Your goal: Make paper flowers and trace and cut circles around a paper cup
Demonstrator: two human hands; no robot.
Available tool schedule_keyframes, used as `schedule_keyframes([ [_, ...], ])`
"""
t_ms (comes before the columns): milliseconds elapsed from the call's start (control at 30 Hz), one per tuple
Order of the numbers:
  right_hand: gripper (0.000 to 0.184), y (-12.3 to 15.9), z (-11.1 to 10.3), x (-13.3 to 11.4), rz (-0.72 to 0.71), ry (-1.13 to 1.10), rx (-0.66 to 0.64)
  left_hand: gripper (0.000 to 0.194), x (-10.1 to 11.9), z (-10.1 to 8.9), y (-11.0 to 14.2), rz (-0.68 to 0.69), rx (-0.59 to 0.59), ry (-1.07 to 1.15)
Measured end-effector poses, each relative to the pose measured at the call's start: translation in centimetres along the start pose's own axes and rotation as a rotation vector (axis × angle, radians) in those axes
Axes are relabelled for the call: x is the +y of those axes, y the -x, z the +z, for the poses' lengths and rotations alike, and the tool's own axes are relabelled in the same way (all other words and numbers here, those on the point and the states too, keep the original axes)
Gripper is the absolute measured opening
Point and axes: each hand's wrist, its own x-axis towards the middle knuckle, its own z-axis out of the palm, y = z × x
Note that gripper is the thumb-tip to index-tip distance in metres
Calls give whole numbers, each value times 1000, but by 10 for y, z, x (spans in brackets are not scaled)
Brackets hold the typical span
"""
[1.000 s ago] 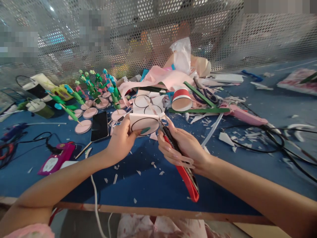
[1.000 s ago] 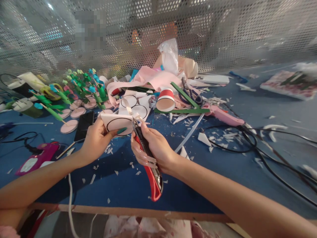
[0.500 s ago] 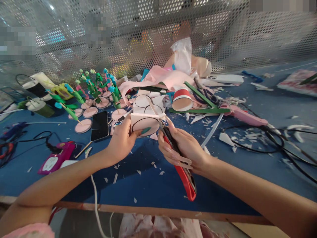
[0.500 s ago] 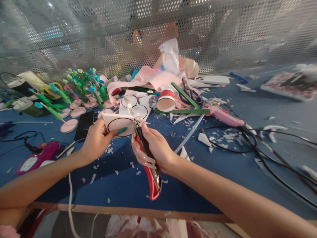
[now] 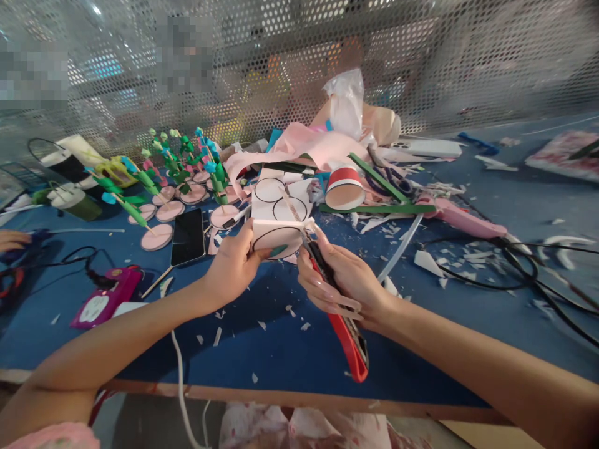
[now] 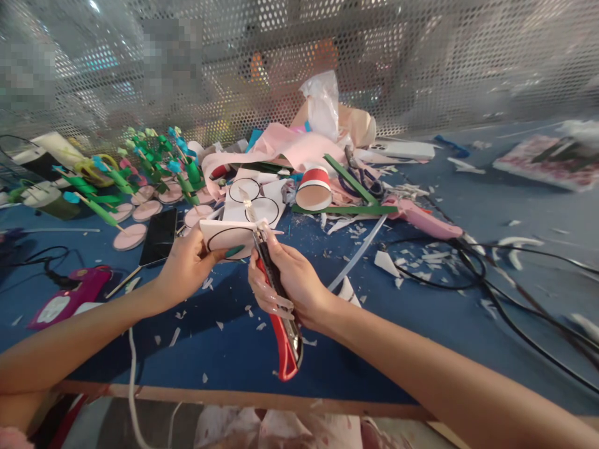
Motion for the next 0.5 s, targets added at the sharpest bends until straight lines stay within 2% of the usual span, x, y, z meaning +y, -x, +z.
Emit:
schedule_keyframes([
  [233,48,-6,-5,-8,17,3,-81,21,3,1,-6,-45,44,-4],
  [367,39,-13,-12,-15,19,20,-146,22,-5,2,-13,-77,85,10],
  [433,36,-20,-15,-18,6,25,-125,25,-13,2,-18,-75,102,36],
  [500,43,-32,-16,-20,9,25,-83,27,-22,1,-23,-56,114,69],
])
